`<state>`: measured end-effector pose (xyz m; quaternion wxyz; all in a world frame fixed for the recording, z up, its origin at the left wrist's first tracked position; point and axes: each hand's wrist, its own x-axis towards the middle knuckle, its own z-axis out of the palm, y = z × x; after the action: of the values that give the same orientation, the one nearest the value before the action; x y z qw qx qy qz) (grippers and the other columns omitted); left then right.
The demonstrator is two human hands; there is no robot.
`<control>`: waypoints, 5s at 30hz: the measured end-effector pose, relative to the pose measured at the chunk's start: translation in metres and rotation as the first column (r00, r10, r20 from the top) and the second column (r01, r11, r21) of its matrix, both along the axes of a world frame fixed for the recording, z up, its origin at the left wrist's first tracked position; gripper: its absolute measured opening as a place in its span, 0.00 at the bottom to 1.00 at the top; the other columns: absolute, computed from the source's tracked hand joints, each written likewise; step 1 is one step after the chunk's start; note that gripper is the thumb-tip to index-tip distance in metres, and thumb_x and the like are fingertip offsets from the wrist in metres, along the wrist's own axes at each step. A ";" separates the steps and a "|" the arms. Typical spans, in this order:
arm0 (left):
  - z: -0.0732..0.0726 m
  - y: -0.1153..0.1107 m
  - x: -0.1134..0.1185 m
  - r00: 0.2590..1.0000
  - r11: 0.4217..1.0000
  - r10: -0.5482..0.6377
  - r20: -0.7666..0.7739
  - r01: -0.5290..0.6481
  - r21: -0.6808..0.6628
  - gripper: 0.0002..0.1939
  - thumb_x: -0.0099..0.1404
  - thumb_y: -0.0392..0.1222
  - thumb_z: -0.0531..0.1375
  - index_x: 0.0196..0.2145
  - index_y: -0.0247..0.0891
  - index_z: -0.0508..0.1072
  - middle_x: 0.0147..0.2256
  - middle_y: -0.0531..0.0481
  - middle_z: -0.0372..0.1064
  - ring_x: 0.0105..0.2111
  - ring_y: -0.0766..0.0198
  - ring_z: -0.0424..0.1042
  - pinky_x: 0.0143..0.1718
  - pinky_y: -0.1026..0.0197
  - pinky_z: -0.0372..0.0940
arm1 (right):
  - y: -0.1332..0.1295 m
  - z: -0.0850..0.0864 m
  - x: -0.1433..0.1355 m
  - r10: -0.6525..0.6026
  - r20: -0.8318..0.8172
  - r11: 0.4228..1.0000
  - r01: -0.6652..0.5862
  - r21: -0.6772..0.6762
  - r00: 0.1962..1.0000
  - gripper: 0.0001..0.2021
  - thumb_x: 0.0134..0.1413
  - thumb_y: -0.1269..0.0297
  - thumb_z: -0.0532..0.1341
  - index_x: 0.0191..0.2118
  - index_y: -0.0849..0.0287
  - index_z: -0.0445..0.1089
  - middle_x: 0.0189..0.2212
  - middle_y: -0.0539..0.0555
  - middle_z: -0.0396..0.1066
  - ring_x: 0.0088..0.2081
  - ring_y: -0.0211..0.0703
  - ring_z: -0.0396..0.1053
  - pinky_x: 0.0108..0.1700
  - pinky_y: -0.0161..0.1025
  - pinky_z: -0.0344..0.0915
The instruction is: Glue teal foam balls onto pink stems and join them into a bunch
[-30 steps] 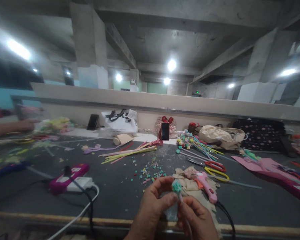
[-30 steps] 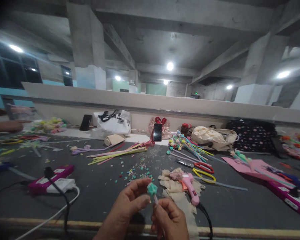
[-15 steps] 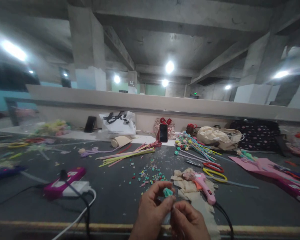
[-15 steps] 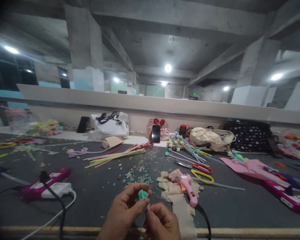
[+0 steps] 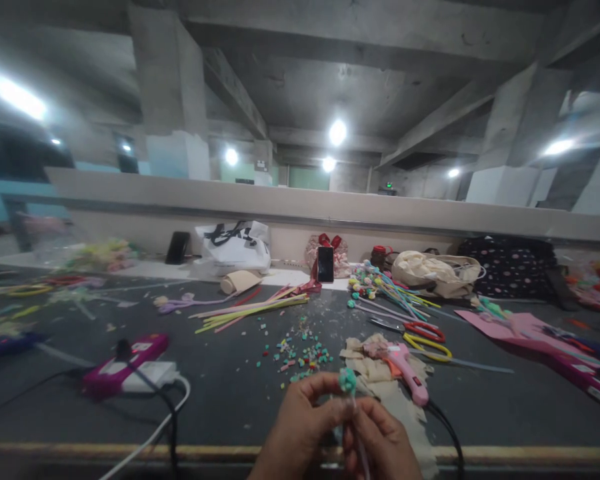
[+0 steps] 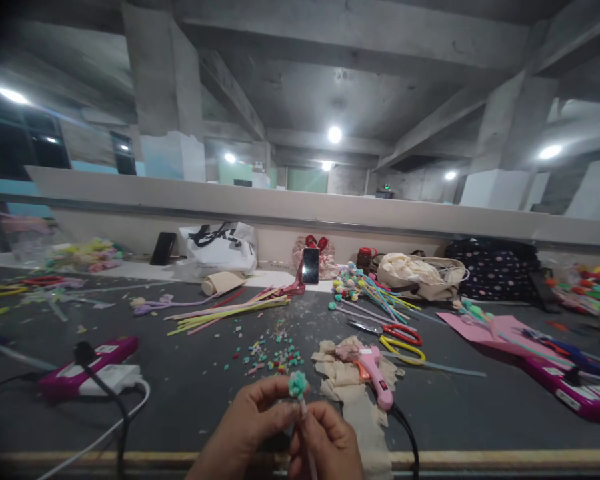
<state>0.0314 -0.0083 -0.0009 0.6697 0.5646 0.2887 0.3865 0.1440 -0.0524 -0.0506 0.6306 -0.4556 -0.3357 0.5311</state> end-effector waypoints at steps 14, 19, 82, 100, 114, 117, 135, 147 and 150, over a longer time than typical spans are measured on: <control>-0.007 -0.005 0.009 0.953 0.953 0.246 -0.177 -0.205 0.221 0.08 0.42 0.40 0.60 0.16 0.32 0.70 0.14 0.57 0.58 0.18 0.71 0.54 0.20 0.68 0.51 | -0.005 0.016 0.036 -0.076 0.418 0.970 -0.030 0.241 0.905 0.12 0.39 0.59 0.63 0.32 0.58 0.69 0.23 0.50 0.67 0.28 0.40 0.64 0.29 0.32 0.60; -0.001 -0.010 0.009 0.930 0.941 0.245 -0.273 -0.160 0.299 0.05 0.44 0.35 0.56 0.16 0.33 0.71 0.16 0.56 0.60 0.20 0.70 0.56 0.22 0.68 0.52 | -0.002 0.040 0.041 0.051 0.543 0.946 -0.216 0.244 0.838 0.20 0.36 0.65 0.64 0.41 0.54 0.67 0.28 0.48 0.63 0.26 0.37 0.60 0.26 0.31 0.57; 0.014 -0.007 -0.007 0.922 0.909 0.176 -0.344 -0.018 0.416 0.15 0.52 0.47 0.55 0.31 0.36 0.74 0.31 0.48 0.71 0.33 0.59 0.66 0.33 0.64 0.57 | 0.005 0.023 0.016 0.142 -0.069 0.979 -0.131 0.153 0.987 0.11 0.36 0.60 0.65 0.21 0.63 0.65 0.13 0.45 0.60 0.15 0.27 0.52 0.17 0.25 0.48; -0.005 -0.005 0.005 0.985 0.995 0.043 -0.169 -0.027 0.097 0.20 0.48 0.57 0.55 0.15 0.36 0.63 0.11 0.60 0.51 0.14 0.72 0.50 0.17 0.68 0.44 | -0.001 0.023 0.013 -0.034 0.278 0.981 -0.022 0.195 0.960 0.13 0.42 0.56 0.61 0.22 0.62 0.65 0.12 0.44 0.58 0.14 0.28 0.53 0.15 0.25 0.48; -0.035 0.011 0.016 0.981 0.987 0.129 0.142 -0.114 -0.110 0.13 0.37 0.44 0.65 0.19 0.33 0.70 0.15 0.57 0.60 0.18 0.71 0.58 0.22 0.68 0.53 | -0.001 0.012 0.013 -0.159 0.633 0.933 -0.095 0.348 0.758 0.11 0.48 0.59 0.54 0.25 0.60 0.67 0.18 0.48 0.60 0.21 0.35 0.58 0.23 0.30 0.55; -0.030 0.006 0.014 0.975 0.983 0.185 0.124 -0.181 -0.041 0.12 0.39 0.45 0.64 0.18 0.34 0.69 0.15 0.57 0.60 0.18 0.70 0.59 0.21 0.67 0.55 | 0.002 0.007 0.009 -0.042 0.461 0.958 -0.095 0.271 0.886 0.13 0.46 0.55 0.56 0.23 0.61 0.65 0.14 0.45 0.58 0.15 0.31 0.54 0.17 0.27 0.50; -0.013 -0.018 0.018 0.876 0.831 0.357 -0.326 -0.138 0.538 0.07 0.45 0.32 0.53 0.16 0.36 0.70 0.17 0.56 0.65 0.19 0.70 0.61 0.23 0.69 0.54 | -0.012 0.017 0.063 -0.142 0.416 0.973 0.050 0.226 0.898 0.08 0.43 0.60 0.60 0.27 0.60 0.71 0.13 0.47 0.63 0.15 0.32 0.57 0.18 0.29 0.52; -0.016 -0.022 0.015 0.811 0.682 0.440 -0.386 -0.022 0.731 0.09 0.48 0.30 0.52 0.18 0.39 0.69 0.20 0.55 0.69 0.21 0.70 0.65 0.22 0.70 0.54 | -0.022 0.043 0.077 -0.223 0.546 0.951 0.059 0.302 0.807 0.07 0.39 0.66 0.61 0.18 0.60 0.63 0.17 0.46 0.59 0.22 0.35 0.56 0.25 0.30 0.53; -0.019 -0.023 0.014 0.810 0.635 0.451 -0.375 0.005 0.773 0.09 0.48 0.30 0.52 0.20 0.39 0.70 0.20 0.55 0.69 0.22 0.69 0.66 0.23 0.70 0.54 | -0.017 0.043 0.081 -0.205 0.512 0.957 0.061 0.285 0.834 0.11 0.43 0.63 0.58 0.17 0.60 0.59 0.15 0.45 0.54 0.19 0.33 0.51 0.22 0.30 0.49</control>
<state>0.0459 -0.0317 -0.0198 0.2150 0.8287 0.3514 0.3788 0.2246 -0.0698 -0.0078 0.6006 -0.5228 -0.5315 0.2889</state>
